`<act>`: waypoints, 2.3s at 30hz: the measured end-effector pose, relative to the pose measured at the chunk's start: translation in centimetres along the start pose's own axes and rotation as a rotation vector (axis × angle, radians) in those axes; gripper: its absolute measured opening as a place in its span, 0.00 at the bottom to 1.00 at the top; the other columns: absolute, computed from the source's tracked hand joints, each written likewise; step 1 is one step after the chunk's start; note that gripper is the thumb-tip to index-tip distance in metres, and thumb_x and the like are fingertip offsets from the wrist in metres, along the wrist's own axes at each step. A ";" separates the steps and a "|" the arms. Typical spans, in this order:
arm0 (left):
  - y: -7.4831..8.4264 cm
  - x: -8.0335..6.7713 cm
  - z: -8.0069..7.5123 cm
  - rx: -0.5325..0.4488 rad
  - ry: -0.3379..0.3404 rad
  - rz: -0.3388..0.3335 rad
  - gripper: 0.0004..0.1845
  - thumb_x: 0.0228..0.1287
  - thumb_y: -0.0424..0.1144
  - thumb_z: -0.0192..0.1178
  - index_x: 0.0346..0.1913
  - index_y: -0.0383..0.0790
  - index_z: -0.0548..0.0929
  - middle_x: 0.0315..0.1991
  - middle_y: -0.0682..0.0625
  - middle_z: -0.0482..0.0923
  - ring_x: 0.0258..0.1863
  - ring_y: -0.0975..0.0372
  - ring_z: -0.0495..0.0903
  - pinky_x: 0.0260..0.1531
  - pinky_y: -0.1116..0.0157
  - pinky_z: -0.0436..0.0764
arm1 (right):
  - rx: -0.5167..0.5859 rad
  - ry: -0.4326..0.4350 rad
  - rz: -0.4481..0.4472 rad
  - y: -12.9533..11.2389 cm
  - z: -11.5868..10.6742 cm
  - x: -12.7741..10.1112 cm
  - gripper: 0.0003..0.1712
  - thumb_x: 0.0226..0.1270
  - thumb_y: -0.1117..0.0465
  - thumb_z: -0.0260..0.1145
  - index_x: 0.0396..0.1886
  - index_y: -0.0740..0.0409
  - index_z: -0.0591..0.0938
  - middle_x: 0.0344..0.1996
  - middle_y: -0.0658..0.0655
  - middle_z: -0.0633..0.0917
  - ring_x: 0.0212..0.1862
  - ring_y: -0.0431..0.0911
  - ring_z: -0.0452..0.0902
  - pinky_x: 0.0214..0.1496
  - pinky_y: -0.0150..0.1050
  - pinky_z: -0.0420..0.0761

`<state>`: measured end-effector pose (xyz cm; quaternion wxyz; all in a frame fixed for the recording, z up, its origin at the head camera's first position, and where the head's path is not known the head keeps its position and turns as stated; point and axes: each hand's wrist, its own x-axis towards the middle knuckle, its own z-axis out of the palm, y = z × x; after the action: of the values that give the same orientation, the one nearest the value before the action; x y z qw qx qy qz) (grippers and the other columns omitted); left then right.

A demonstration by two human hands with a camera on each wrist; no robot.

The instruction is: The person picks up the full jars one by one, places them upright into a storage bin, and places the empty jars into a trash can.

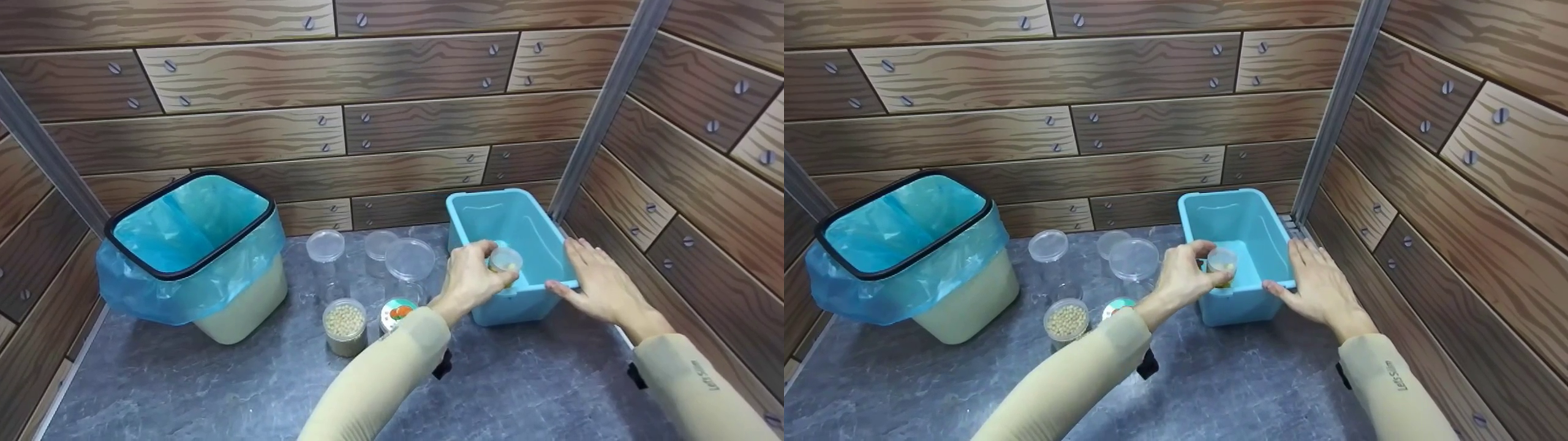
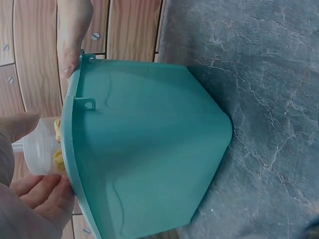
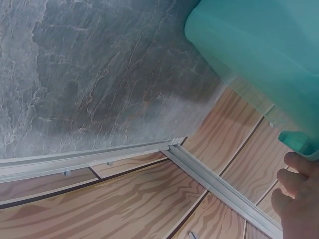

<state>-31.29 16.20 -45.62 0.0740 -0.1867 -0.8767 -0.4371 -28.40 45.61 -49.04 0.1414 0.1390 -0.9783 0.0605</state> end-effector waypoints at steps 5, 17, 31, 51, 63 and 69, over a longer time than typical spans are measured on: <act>0.3 -0.1 0.0 0.094 -0.002 0.008 0.28 0.61 0.53 0.83 0.62 0.48 0.94 0.54 0.54 0.96 0.52 0.60 0.94 0.52 0.64 0.90 | 0.012 -0.029 0.011 -0.1 -0.1 0.0 0.60 0.78 0.35 0.69 0.85 0.80 0.62 0.83 0.82 0.67 0.85 0.78 0.61 0.86 0.75 0.63; -0.3 -0.4 -0.3 0.087 0.000 -0.018 0.28 0.63 0.53 0.83 0.65 0.48 0.93 0.59 0.56 0.95 0.61 0.60 0.92 0.62 0.63 0.90 | 0.018 -0.038 0.024 -0.3 -0.3 0.1 0.60 0.79 0.35 0.69 0.85 0.80 0.61 0.83 0.82 0.66 0.85 0.79 0.60 0.85 0.75 0.64; -2.9 -1.0 -3.2 -0.020 0.067 0.077 0.19 0.69 0.46 0.76 0.60 0.44 0.94 0.55 0.50 0.96 0.56 0.58 0.94 0.60 0.61 0.90 | 0.031 -0.015 0.014 -0.2 -0.2 -0.1 0.60 0.78 0.36 0.70 0.84 0.80 0.63 0.83 0.82 0.68 0.84 0.79 0.62 0.85 0.74 0.65; -6.6 -3.9 -8.8 0.037 -0.075 0.145 0.17 0.72 0.48 0.75 0.58 0.45 0.93 0.55 0.49 0.96 0.55 0.56 0.93 0.60 0.59 0.91 | 0.053 0.008 -0.003 -0.1 0.0 -0.1 0.60 0.78 0.37 0.70 0.84 0.81 0.62 0.82 0.83 0.68 0.82 0.78 0.66 0.82 0.73 0.68; -10.0 -6.2 -11.6 0.095 -0.108 0.202 0.19 0.71 0.49 0.75 0.57 0.41 0.93 0.54 0.45 0.96 0.55 0.51 0.94 0.61 0.52 0.91 | 0.062 -0.037 0.031 -0.4 -0.3 0.0 0.60 0.79 0.36 0.69 0.86 0.80 0.59 0.84 0.83 0.65 0.84 0.78 0.63 0.84 0.74 0.66; -12.1 -7.4 -13.5 0.090 -0.090 0.183 0.18 0.71 0.48 0.76 0.56 0.40 0.93 0.53 0.45 0.96 0.55 0.51 0.95 0.59 0.51 0.92 | 0.056 -0.031 0.030 -0.4 -0.3 0.0 0.61 0.79 0.36 0.69 0.86 0.79 0.59 0.84 0.82 0.65 0.83 0.78 0.64 0.83 0.74 0.67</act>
<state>-29.72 -3.07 -48.56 0.0824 -0.2817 -0.8772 -0.3799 -28.17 45.27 -48.72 0.1214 0.1290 -0.9802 0.0880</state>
